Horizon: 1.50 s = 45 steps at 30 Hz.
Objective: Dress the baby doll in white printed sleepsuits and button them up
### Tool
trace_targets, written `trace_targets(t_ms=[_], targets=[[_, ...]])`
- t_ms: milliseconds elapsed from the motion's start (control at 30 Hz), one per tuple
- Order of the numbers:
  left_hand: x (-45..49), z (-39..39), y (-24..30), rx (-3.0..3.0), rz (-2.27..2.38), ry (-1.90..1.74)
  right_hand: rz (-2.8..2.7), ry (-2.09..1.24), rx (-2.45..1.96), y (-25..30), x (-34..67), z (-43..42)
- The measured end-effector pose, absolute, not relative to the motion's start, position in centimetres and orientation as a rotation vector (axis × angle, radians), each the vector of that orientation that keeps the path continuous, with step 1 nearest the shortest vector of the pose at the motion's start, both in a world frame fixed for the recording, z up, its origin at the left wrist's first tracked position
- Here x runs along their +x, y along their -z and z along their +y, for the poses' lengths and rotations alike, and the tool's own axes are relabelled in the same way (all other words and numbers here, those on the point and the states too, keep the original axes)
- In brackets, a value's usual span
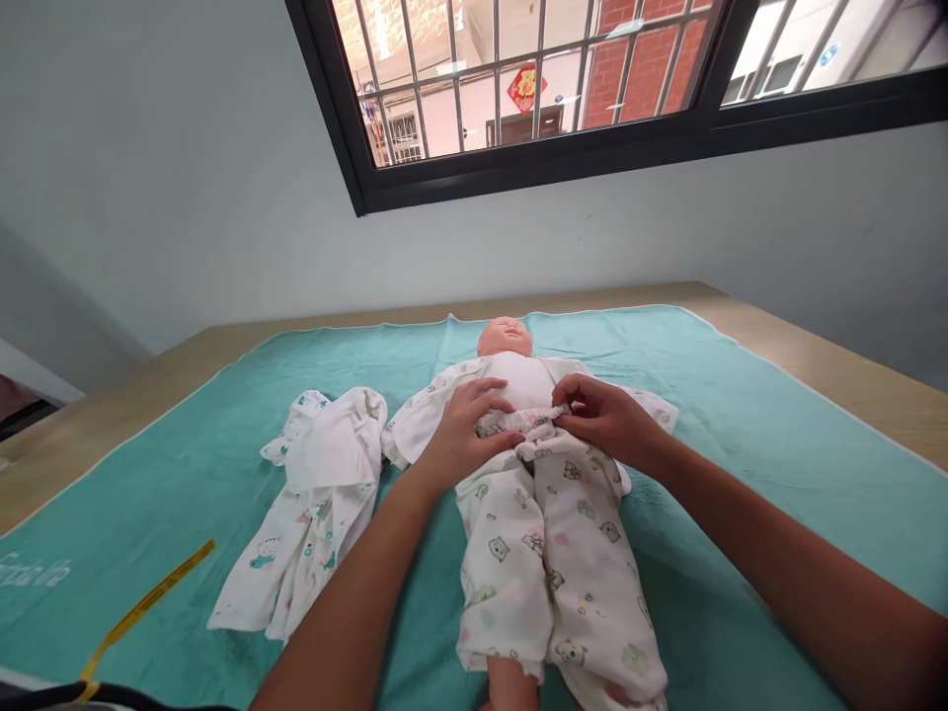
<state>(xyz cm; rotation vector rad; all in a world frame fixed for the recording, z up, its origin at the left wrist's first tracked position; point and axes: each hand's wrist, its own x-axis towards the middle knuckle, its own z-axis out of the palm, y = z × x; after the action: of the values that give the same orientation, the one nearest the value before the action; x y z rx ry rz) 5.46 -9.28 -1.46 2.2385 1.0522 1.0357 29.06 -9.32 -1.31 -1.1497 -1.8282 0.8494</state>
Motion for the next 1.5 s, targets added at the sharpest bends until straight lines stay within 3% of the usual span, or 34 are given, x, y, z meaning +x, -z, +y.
trace_targets(t_ms=[233,667,933,1200,1500], targets=[[6.0,-9.3,2.0,2.217,1.008,-1.207,-1.711,-0.565,-1.041,0.2,27.6,-10.5],[7.1,-5.7,0.8,2.268,1.446,-1.146,-1.801,-1.056,-1.329,0.8,29.1,-8.8],[7.1,-3.8,0.8,2.341,1.157,-1.070,-1.858,-0.717,-1.089,2.4,29.1,-8.5],[7.3,-2.1,0.3,2.169,1.362,-0.992,-1.961,-0.337,-1.421,1.5,28.4,-4.1],[6.0,-1.2,0.3,1.780,1.246,-1.077,-1.610,-0.717,-1.373,3.2,27.2,-2.2]])
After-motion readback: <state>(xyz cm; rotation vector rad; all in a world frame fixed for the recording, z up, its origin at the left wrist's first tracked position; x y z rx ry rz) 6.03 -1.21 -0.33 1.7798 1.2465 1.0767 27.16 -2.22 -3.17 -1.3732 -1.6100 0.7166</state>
